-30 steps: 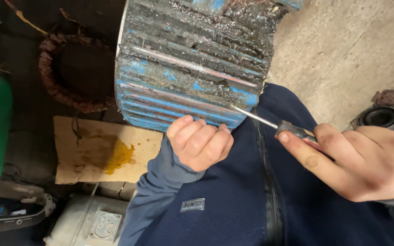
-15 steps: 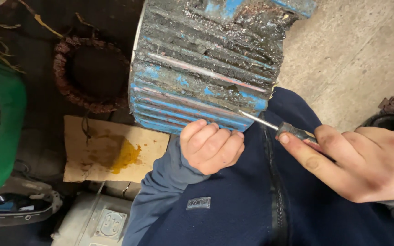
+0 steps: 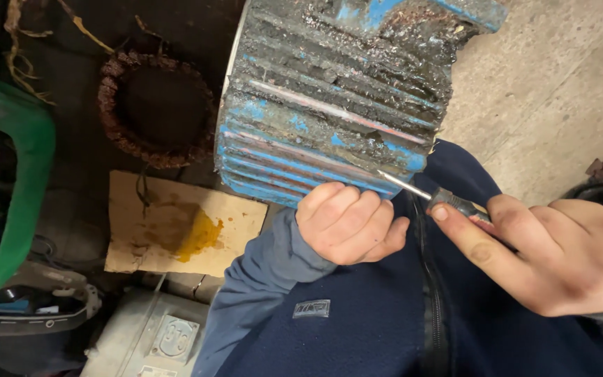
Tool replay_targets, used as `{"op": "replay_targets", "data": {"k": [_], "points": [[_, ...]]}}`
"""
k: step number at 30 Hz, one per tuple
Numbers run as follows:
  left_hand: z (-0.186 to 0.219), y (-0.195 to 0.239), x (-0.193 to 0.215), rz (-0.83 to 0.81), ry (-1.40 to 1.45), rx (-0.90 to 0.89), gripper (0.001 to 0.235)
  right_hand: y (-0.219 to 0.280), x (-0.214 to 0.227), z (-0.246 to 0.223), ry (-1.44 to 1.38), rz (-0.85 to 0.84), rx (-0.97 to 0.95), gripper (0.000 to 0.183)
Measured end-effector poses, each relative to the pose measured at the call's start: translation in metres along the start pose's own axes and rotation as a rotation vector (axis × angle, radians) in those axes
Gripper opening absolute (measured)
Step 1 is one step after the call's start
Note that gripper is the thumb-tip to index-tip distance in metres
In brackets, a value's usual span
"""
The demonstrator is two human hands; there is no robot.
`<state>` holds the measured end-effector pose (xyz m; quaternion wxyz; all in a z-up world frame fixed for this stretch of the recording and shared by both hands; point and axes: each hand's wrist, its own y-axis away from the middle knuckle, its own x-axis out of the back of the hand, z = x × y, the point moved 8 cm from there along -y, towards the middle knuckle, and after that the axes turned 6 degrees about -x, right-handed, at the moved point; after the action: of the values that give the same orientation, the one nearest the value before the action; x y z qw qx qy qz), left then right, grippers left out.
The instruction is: Scraping and cleaning debris from the exterior fins of an electric motor housing using a knife and a screwdriver.
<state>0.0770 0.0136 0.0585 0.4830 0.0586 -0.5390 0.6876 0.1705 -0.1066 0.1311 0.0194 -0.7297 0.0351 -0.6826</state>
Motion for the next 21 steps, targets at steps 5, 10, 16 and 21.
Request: {"op": "replay_targets", "data": {"k": [5,10,16,21], "points": [[0.000,-0.004,0.001,0.010,0.022,-0.004,0.026,0.001,0.000,0.002,-0.015,0.041,-0.004,0.036],[-0.002,-0.004,0.002,0.010,0.046,-0.007,0.027,-0.006,0.000,0.000,0.012,0.020,0.008,0.035],[-0.001,-0.009,0.000,-0.020,0.035,0.006,0.026,-0.001,-0.003,0.002,-0.037,0.049,-0.042,0.035],[-0.001,-0.010,0.001,-0.006,0.014,0.000,0.022,-0.010,-0.003,0.002,-0.007,0.043,-0.019,0.035]]}}
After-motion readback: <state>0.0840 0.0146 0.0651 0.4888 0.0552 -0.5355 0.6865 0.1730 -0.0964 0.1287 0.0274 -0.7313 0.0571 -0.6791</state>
